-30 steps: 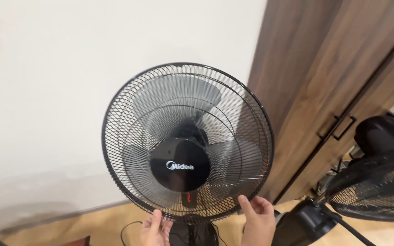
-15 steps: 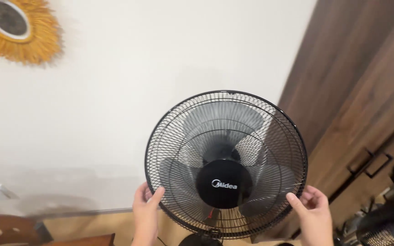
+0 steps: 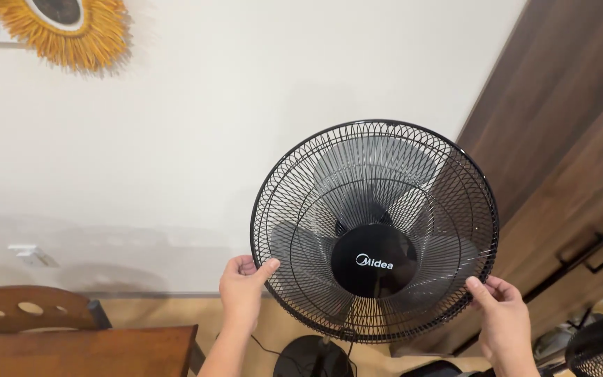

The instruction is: The person disassembles a standing electric fan by removing the front grille, fan blades, and rear grille using a screwdriver and hands. The components are placed on a nearby table.

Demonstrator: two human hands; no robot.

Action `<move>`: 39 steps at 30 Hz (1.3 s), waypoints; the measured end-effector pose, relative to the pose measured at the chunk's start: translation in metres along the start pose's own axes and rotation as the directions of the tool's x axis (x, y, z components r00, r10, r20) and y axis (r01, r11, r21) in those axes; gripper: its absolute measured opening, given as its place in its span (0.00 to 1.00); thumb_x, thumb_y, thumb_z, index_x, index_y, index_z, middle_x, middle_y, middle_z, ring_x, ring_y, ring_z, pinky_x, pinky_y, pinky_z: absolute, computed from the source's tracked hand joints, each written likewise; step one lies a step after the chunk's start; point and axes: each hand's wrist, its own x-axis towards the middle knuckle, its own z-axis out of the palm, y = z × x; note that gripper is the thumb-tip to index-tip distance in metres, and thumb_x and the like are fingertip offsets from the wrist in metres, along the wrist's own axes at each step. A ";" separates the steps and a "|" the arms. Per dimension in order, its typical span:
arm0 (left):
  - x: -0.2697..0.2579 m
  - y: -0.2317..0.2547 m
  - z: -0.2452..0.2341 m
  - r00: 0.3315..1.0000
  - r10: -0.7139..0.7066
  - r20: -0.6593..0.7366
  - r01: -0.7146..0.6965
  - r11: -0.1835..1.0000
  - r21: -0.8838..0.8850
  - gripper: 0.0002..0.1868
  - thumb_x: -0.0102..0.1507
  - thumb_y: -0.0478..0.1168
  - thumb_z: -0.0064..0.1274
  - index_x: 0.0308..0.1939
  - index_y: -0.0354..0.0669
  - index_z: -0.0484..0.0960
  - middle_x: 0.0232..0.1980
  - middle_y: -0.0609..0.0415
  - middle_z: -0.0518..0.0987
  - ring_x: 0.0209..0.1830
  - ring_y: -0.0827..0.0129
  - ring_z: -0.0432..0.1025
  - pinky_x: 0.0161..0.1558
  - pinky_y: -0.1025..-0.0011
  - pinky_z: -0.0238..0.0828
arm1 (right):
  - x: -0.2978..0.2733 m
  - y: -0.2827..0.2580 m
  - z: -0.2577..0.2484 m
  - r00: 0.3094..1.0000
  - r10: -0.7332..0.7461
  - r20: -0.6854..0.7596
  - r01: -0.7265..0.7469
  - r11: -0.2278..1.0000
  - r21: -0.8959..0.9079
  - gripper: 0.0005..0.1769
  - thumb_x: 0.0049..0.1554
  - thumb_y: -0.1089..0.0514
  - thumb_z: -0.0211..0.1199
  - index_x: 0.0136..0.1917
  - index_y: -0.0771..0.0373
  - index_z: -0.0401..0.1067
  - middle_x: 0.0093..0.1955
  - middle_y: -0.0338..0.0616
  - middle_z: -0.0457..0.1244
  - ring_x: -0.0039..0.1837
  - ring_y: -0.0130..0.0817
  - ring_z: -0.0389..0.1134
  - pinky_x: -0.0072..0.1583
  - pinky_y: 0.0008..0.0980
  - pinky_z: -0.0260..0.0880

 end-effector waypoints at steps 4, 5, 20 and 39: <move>0.002 -0.002 0.000 1.000 0.001 0.018 -0.001 1.000 0.023 0.29 0.50 0.43 0.72 0.48 0.32 0.77 0.42 0.54 0.78 0.41 0.73 0.71 0.45 0.73 0.72 | 0.003 0.004 -0.001 1.000 -0.004 -0.005 0.004 1.000 0.022 0.28 0.56 0.57 0.70 0.64 0.73 0.66 0.50 0.41 0.65 0.48 0.27 0.62 0.51 0.27 0.63; 0.001 -0.003 0.000 1.000 -0.003 0.022 0.003 1.000 0.024 0.29 0.50 0.43 0.72 0.48 0.32 0.77 0.41 0.54 0.78 0.40 0.72 0.70 0.45 0.73 0.71 | 0.003 0.006 -0.002 1.000 0.003 -0.018 -0.002 1.000 0.012 0.28 0.56 0.57 0.70 0.64 0.72 0.66 0.50 0.41 0.65 0.48 0.27 0.62 0.51 0.27 0.63; 0.000 -0.010 -0.002 0.998 0.005 0.058 -0.012 0.993 0.120 0.32 0.52 0.51 0.69 0.49 0.36 0.71 0.42 0.56 0.70 0.39 0.73 0.64 0.40 0.72 0.68 | 0.008 0.023 0.002 0.997 -0.050 -0.051 0.055 0.993 0.106 0.27 0.62 0.50 0.68 0.65 0.70 0.64 0.51 0.40 0.61 0.48 0.28 0.59 0.51 0.29 0.62; -0.087 -0.226 0.073 0.806 -0.166 0.568 0.268 0.958 -0.100 0.14 0.61 0.38 0.58 0.48 0.33 0.85 0.40 0.52 0.85 0.32 0.74 0.74 0.36 0.75 0.73 | -0.088 0.247 0.085 0.801 0.497 0.333 -0.517 0.855 -0.033 0.18 0.61 0.66 0.52 0.64 0.68 0.67 0.60 0.50 0.66 0.57 0.46 0.68 0.56 0.51 0.71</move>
